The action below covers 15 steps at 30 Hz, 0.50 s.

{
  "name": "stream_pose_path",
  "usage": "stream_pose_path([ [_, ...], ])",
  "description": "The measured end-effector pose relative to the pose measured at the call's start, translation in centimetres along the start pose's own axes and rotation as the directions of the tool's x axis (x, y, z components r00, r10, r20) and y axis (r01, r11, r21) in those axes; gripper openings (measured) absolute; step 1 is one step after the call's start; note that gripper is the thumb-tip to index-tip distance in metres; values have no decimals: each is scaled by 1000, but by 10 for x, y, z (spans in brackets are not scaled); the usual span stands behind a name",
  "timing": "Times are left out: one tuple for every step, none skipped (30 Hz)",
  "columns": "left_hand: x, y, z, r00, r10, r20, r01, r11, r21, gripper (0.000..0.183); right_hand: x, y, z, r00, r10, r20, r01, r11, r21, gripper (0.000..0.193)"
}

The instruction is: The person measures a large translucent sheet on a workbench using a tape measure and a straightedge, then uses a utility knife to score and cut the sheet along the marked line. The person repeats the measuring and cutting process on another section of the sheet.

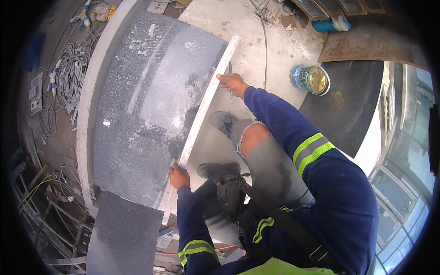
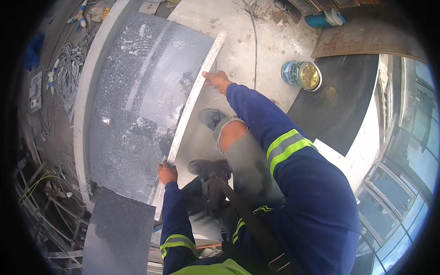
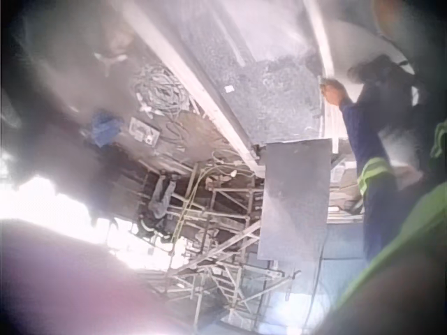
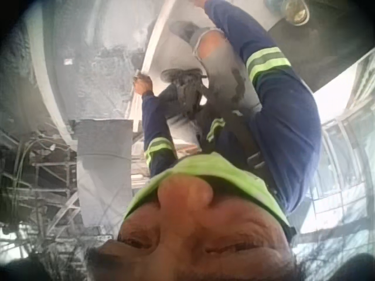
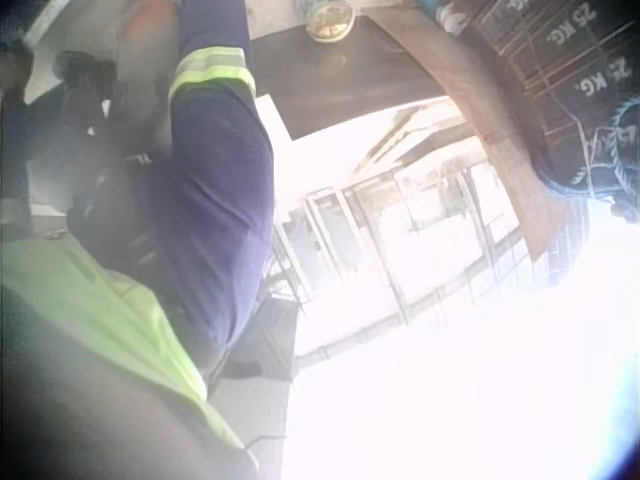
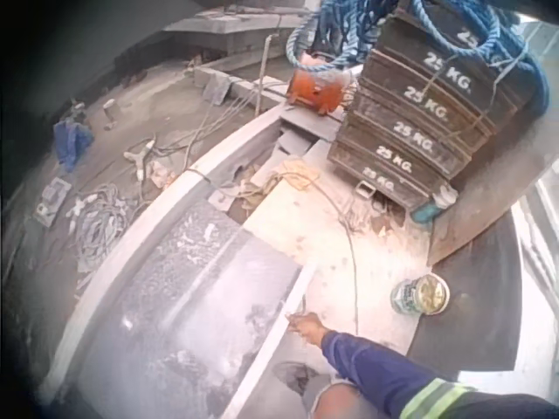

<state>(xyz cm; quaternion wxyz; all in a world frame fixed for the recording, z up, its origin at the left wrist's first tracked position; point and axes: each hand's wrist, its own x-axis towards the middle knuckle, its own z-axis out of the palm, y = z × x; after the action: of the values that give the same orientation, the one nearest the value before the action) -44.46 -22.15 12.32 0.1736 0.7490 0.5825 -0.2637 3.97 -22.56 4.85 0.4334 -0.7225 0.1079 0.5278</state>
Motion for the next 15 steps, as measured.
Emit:
stream_pose_path([
  [15,3,11,1000,5,27,-6,1000,20,53,17,12,-1,1000,-8,1,8,1000,1,49],
  [33,-4,31,999,41,10,-41,998,55,57,32,23,0,1000,-27,-10,27,1000,12,48],
  [48,-9,48,996,86,-26,-85,995,56,57,47,30,1,999,-51,-19,51,999,18,48],
  [64,-12,64,989,135,-62,-132,990,55,58,61,35,-1,997,-77,-32,78,997,24,47],
  [79,-15,78,980,181,-89,-175,982,71,57,71,42,-5,995,-69,-70,68,998,-17,49],
  [88,-14,80,983,175,-63,-169,982,89,56,76,49,-5,994,-52,-98,46,997,-53,51],
  [96,-12,81,985,169,-40,-164,981,105,54,82,52,-8,991,-37,-128,25,996,-90,52],
  [103,-17,79,987,159,-10,-156,979,127,53,82,56,-9,978,-122,-171,106,990,-98,53],
  [110,-30,83,980,195,-30,-188,970,151,58,85,52,-8,956,-215,-202,191,973,-129,53],
  [116,-45,83,983,185,-7,-183,975,124,62,86,47,-5,924,-307,-227,275,947,-164,54],
  [119,-40,82,978,207,30,-209,974,89,65,99,48,-31,857,-398,-327,354,916,-187,53],
  [121,-37,82,971,229,68,-233,971,54,68,114,45,-59,772,-477,-420,423,879,-220,53],
  [124,-39,84,965,257,51,-261,962,79,70,126,36,-76,733,-536,-419,443,843,-305,53],
  [125,-45,88,959,280,36,-282,954,103,72,135,23,-88,694,-594,-407,456,800,-390,54],
  [127,-49,92,952,305,30,-306,943,126,74,145,13,-97,689,-631,-356,464,761,-453,55],
])
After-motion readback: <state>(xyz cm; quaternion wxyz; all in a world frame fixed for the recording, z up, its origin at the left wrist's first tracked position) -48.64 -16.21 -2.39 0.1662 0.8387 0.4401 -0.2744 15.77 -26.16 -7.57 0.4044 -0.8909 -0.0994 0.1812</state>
